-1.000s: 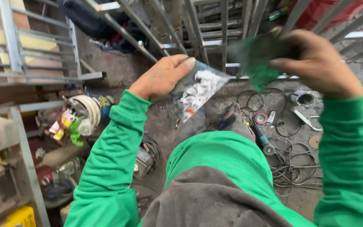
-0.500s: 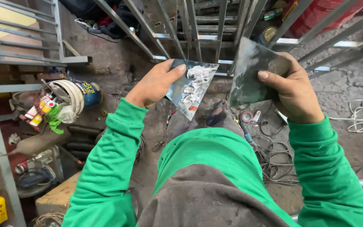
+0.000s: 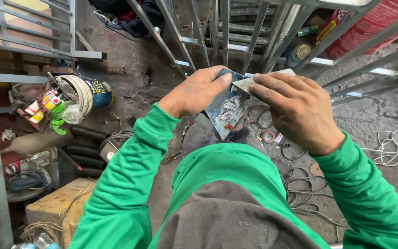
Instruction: Mixing putty on a scraper and applying it to the joints of a metal gate frame in a workshop.
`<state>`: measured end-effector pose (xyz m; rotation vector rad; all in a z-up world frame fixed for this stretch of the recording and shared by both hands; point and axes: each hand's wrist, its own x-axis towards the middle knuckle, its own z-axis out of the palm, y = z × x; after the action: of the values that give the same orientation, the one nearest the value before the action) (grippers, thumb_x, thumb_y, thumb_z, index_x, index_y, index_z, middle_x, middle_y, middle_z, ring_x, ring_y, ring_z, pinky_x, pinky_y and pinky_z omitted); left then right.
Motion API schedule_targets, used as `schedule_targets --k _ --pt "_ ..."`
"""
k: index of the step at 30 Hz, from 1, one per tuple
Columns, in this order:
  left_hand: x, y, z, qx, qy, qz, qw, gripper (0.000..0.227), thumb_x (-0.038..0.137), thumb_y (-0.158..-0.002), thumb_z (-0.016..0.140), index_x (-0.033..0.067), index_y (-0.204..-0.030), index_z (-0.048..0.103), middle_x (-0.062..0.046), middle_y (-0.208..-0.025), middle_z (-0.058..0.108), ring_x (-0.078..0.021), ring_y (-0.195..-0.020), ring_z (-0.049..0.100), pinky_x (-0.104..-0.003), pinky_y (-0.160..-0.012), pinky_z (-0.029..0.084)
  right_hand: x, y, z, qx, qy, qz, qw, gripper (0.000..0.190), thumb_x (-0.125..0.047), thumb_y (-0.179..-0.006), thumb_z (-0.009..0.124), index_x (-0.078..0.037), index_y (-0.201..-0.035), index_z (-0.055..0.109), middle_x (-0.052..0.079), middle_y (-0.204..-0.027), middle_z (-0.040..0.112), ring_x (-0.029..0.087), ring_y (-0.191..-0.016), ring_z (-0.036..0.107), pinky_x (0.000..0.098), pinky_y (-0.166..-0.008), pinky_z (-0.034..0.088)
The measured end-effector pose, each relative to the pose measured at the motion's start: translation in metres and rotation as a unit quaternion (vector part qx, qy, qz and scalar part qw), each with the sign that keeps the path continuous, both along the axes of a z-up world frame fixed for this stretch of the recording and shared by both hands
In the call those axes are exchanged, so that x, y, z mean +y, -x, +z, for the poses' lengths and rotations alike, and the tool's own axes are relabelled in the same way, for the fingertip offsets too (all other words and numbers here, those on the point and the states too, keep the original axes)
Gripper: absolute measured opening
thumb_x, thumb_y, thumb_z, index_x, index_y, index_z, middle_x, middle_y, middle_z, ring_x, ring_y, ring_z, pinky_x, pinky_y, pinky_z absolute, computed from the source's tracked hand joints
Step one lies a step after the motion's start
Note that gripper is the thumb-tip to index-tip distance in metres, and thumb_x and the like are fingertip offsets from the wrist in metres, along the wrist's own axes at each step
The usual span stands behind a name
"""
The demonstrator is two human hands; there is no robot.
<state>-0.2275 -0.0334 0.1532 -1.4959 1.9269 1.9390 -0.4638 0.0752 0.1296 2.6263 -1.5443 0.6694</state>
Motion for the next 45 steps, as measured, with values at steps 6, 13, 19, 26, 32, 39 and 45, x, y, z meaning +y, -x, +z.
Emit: schedule_targets --k 6,13,19,26,32,39,45 --pt "-0.004 0.007 -0.019 0.020 0.042 -0.024 0.999 0.026 0.035 -0.107 0.043 0.0164 -0.099 0.059 0.009 -0.077 0.046 -0.0077 -0.072 0.040 -0.028 -0.067 0.040 -0.003 -0.011 -0.007 -0.059 -0.018 0.003 0.998 0.044 -0.002 -0.090 0.067 -0.019 -0.130 0.073 0.000 -0.131 0.076 0.024 -0.111 0.074 0.0377 -0.092 0.058" --pt "-0.005 0.019 -0.044 0.068 0.150 -0.008 0.986 0.042 0.038 -0.108 0.044 0.0109 -0.131 0.066 -0.023 -0.108 0.074 -0.0410 -0.105 0.072 -0.053 -0.094 0.055 -0.005 -0.010 -0.019 -0.157 -0.067 -0.057 0.984 0.043 -0.001 -0.086 0.065 -0.024 -0.120 0.076 -0.002 -0.118 0.076 0.025 -0.110 0.073 0.0428 -0.093 0.057" --pt "-0.013 0.048 -0.038 0.092 0.155 -0.006 0.984 0.047 0.039 -0.111 0.040 0.0092 -0.141 0.059 -0.020 -0.112 0.074 -0.0370 -0.104 0.073 -0.054 -0.091 0.058 0.004 0.004 -0.016 -0.178 -0.089 -0.087 0.976 0.043 0.001 -0.083 0.064 -0.023 -0.117 0.076 -0.001 -0.117 0.076 0.028 -0.108 0.073 0.0446 -0.087 0.058" --pt "-0.012 0.082 -0.027 0.132 0.191 -0.022 0.972 0.045 0.039 -0.109 0.045 0.0071 -0.135 0.063 -0.023 -0.115 0.074 -0.0445 -0.114 0.070 -0.057 -0.096 0.057 0.031 0.012 -0.011 -0.159 -0.053 -0.157 0.973 0.044 -0.001 -0.084 0.064 -0.027 -0.118 0.075 -0.004 -0.117 0.075 0.026 -0.110 0.072 0.0428 -0.087 0.058" --pt "-0.024 0.104 -0.033 0.202 0.180 -0.079 0.959 0.038 0.034 -0.111 0.044 0.0110 -0.132 0.066 -0.021 -0.113 0.074 -0.0412 -0.114 0.069 -0.056 -0.098 0.056 0.051 -0.006 0.007 -0.147 -0.008 -0.232 0.961 0.038 -0.001 -0.088 0.062 -0.026 -0.114 0.076 -0.003 -0.114 0.076 0.025 -0.108 0.073 0.0414 -0.087 0.057" --pt "-0.045 0.117 -0.028 0.301 0.174 -0.093 0.933 0.033 0.028 -0.111 0.047 0.0058 -0.120 0.069 -0.018 -0.093 0.071 -0.0257 -0.091 0.067 -0.047 -0.083 0.057 0.059 -0.034 0.027 -0.082 0.046 -0.314 0.945 0.031 -0.009 -0.096 0.060 -0.026 -0.116 0.076 -0.004 -0.115 0.076 0.022 -0.109 0.073 0.0393 -0.093 0.056" --pt "-0.078 0.120 0.041 0.418 0.108 -0.076 0.899 0.024 0.030 -0.107 0.049 0.0104 -0.106 0.062 0.003 -0.096 0.059 -0.0094 -0.089 0.053 -0.026 -0.082 0.050 0.079 -0.067 0.026 -0.108 -0.008 -0.332 0.937 0.033 -0.007 -0.085 0.069 -0.020 -0.114 0.076 0.000 -0.115 0.077 0.020 -0.098 0.075 0.0328 -0.082 0.056"
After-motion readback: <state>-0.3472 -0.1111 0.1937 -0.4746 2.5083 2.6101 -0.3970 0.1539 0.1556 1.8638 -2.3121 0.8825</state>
